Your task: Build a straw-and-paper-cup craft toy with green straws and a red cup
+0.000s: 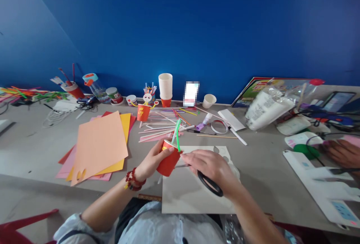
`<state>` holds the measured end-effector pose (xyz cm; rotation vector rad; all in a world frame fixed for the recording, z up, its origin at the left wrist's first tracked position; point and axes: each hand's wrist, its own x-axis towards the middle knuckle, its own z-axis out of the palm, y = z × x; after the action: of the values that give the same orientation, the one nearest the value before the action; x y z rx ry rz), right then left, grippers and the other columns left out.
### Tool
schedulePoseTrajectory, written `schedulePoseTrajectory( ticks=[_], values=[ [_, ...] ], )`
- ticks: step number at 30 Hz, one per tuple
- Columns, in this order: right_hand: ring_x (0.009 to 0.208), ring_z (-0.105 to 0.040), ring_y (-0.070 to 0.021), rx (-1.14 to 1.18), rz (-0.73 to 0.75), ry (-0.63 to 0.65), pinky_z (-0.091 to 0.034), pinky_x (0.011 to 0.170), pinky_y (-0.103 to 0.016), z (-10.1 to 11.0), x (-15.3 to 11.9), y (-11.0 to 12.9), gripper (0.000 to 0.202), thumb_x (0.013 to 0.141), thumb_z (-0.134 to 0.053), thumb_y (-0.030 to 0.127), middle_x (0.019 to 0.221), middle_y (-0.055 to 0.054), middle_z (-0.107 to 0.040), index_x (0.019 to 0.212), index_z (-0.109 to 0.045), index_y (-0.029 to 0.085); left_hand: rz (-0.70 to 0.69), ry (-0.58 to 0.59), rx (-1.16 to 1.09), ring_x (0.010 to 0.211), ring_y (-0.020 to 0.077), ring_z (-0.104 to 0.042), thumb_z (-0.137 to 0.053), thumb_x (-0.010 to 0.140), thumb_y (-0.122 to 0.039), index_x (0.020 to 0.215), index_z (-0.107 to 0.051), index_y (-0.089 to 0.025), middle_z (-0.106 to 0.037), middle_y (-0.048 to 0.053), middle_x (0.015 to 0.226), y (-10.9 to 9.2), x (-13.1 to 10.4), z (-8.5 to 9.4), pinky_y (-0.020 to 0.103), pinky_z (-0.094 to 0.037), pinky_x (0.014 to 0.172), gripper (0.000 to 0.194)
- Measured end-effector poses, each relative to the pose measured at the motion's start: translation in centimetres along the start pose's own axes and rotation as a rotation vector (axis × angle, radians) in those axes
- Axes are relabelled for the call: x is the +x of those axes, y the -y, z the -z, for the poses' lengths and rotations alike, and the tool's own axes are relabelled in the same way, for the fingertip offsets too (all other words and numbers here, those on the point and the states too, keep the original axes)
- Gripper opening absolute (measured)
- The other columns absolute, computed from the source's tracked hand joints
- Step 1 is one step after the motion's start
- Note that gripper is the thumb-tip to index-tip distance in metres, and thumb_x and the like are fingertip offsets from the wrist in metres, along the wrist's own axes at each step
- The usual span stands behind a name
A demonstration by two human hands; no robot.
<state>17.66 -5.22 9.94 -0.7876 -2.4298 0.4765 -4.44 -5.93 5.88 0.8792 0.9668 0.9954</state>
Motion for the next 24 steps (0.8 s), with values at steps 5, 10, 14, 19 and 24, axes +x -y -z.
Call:
schedulePoseTrajectory(
  ticks=[5, 10, 14, 19, 24],
  values=[
    [0.088, -0.072, -0.0251, -0.118, 0.147, 0.067, -0.055, 0.081, -0.039, 1.0, 0.8, -0.2, 0.027, 0.097, -0.050, 0.019, 0.099, -0.009, -0.078, 0.112, -0.072, 0.024, 0.151, 0.083, 0.038, 0.064, 0.0186, -0.067, -0.068, 0.083, -0.048, 0.109, -0.059, -0.019, -0.070, 0.005, 0.083, -0.9, 0.2, 0.3, 0.028, -0.054, 0.055, 0.040],
    [0.081, -0.073, -0.0232, 0.004, 0.096, -0.036, -0.055, 0.075, -0.035, -0.8, 0.2, -0.7, 0.028, 0.095, -0.048, 0.016, 0.090, -0.006, -0.078, 0.110, -0.070, 0.022, -0.076, -0.060, 0.210, 0.075, 0.0177, -0.065, -0.066, 0.085, -0.046, 0.117, -0.060, -0.020, -0.071, 0.004, 0.093, 0.1, 0.0, 0.1, 0.028, -0.050, 0.069, 0.042],
    [0.078, -0.073, -0.0206, 0.375, -0.193, -0.288, -0.056, 0.072, -0.031, -3.8, -0.6, 0.1, 0.021, 0.096, -0.051, 0.023, 0.089, -0.005, -0.077, 0.102, -0.071, 0.023, -0.398, -0.186, 0.366, 0.102, 0.0233, -0.063, -0.067, 0.086, -0.037, 0.132, -0.051, -0.023, -0.067, 0.008, 0.118, 1.2, -0.2, -0.5, 0.034, -0.047, 0.090, 0.051],
    [0.070, -0.070, -0.0188, 0.990, -0.642, -0.644, -0.055, 0.069, -0.030, -7.1, -0.1, 1.8, 0.016, 0.091, -0.062, 0.035, 0.077, -0.003, -0.075, 0.090, -0.072, 0.022, -0.667, -0.359, 0.476, 0.124, 0.0295, -0.054, -0.071, 0.083, -0.034, 0.143, -0.038, -0.024, -0.054, 0.013, 0.137, 3.8, 0.5, -0.7, 0.042, -0.041, 0.105, 0.069],
    [0.059, -0.062, -0.0139, 1.500, -0.842, -0.751, -0.052, 0.062, -0.026, -6.8, 1.3, 2.5, 0.018, 0.076, -0.077, 0.036, 0.066, -0.001, -0.071, 0.081, -0.072, 0.019, -0.774, -0.399, 0.693, 0.126, 0.0318, -0.053, -0.069, 0.084, -0.046, 0.150, -0.022, -0.023, -0.048, 0.018, 0.139, 5.8, 1.4, 0.6, 0.048, -0.044, 0.103, 0.084]
  ],
)
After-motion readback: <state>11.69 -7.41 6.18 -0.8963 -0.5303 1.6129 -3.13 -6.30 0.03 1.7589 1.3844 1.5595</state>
